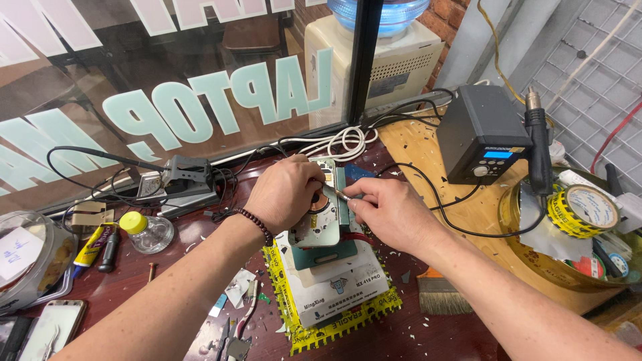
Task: The person heats the back of a phone mounted in a fixture with a hot air gun while prying at the edge with a tool, then brushes debris off the work area. They apply adhesive tape around the phone, position a wireless charging coil onto the phone back, press it into place, and heat the phone again with the hot air gun while pressing the coil.
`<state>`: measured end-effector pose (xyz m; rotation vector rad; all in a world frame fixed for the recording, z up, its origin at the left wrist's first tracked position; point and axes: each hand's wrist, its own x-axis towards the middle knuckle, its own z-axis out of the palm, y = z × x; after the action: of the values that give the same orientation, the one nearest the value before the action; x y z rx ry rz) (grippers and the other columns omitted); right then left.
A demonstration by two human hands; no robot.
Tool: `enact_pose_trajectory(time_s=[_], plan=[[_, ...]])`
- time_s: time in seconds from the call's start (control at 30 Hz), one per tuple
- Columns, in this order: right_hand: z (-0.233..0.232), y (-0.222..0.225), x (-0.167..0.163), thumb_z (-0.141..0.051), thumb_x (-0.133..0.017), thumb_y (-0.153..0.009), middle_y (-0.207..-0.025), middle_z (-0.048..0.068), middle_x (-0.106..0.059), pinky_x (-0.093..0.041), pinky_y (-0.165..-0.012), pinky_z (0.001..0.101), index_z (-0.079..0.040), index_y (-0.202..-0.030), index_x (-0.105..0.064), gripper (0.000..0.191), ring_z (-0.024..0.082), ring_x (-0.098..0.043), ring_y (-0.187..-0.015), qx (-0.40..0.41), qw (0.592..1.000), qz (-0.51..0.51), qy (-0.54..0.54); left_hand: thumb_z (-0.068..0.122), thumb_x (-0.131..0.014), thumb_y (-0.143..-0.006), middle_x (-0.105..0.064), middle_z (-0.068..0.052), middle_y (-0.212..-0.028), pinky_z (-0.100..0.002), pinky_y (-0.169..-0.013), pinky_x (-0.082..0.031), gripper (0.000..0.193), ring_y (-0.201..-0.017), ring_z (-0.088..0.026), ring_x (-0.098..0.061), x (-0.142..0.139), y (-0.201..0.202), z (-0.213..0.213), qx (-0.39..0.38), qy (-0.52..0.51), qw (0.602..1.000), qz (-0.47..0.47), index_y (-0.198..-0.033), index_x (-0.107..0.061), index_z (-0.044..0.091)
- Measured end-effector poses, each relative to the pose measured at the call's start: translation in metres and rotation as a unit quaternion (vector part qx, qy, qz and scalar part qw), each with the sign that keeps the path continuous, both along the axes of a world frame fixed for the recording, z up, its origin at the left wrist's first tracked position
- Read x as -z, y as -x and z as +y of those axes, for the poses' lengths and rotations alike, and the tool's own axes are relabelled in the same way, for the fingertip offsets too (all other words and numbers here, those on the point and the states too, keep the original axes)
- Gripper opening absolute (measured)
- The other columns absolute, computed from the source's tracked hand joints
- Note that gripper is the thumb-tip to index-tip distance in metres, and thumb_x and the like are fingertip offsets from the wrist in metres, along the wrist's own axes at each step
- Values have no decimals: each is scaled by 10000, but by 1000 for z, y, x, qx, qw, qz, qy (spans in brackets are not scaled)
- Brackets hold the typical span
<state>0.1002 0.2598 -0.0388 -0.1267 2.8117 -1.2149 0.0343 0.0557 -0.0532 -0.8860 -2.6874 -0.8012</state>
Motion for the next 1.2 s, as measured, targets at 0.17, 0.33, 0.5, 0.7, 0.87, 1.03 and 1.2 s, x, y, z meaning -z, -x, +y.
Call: enact_pose_trajectory(time_s=[0.17, 0.33, 0.5, 0.7, 0.87, 1.03, 1.2], plan=[[-1, -5, -5, -192, -660, -914, -703, 61, -755, -557, -624, 309, -112, -1101, -755, 224, 122, -698, -633, 9, 1000, -8, -17, 151, -638, -887, -704, -122, -959, -452, -804, -539, 155, -915, -341, -677, 2, -3, -1, 8, 3, 1000, 10, -924, -768, 73], [-3, -12, -14, -206, -674, -902, -759, 60, -762, -550, -633, 325, -125, -1098, -758, 228, 161, -712, -640, 32, 998, 19, -41, 149, -650, -878, -703, -136, -955, -450, -810, -540, 139, -914, -349, -678, 5, -3, -2, -8, -21, 1000, 14, -898, -744, 49], [-4, -18, -20, -227, -650, -906, -746, 86, -776, -557, -648, 341, -156, -1099, -761, 233, 185, -733, -654, 59, 997, -21, -39, 134, -649, -882, -715, -167, -952, -450, -815, -541, 132, -915, -362, -682, 7, 5, -4, -27, -46, 998, -18, -894, -723, 26], [-12, -22, -22, -243, -662, -901, -814, 95, -781, -570, -687, 370, -182, -1111, -761, 241, 233, -758, -744, 44, 997, 18, -66, 138, -665, -863, -743, -174, -847, -407, -758, -577, 144, -806, -330, -736, 7, 12, -5, -56, -66, 993, -78, -917, -746, 32], [-18, -21, -24, -247, -654, -908, -807, 112, -779, -572, -689, 383, -193, -1109, -755, 231, 264, -769, -744, 57, 995, -8, -76, 142, -691, -857, -757, -152, -839, -372, -725, -589, 141, -760, -269, -749, 3, 13, -8, -53, -76, 990, -108, -941, -748, 45], [-16, -14, -23, -246, -677, -891, -798, 111, -773, -570, -680, 386, -168, -1085, -757, 223, 264, -756, -734, 30, 994, 28, -99, 110, -676, -894, -785, -81, -841, -285, -642, -576, 142, -704, -137, -719, -6, 13, -14, -78, -231, 951, -188, -977, -735, 12], [-13, -10, -21, -245, -686, -883, -787, 114, -770, -574, -679, 387, -159, -1082, -764, 230, 270, -756, -719, 16, 994, 47, -93, 66, -689, -893, -760, -58, -820, -257, -526, -504, 111, -637, -105, -655, -10, 11, -50, -161, -340, 877, -299, -974, -727, -1]])
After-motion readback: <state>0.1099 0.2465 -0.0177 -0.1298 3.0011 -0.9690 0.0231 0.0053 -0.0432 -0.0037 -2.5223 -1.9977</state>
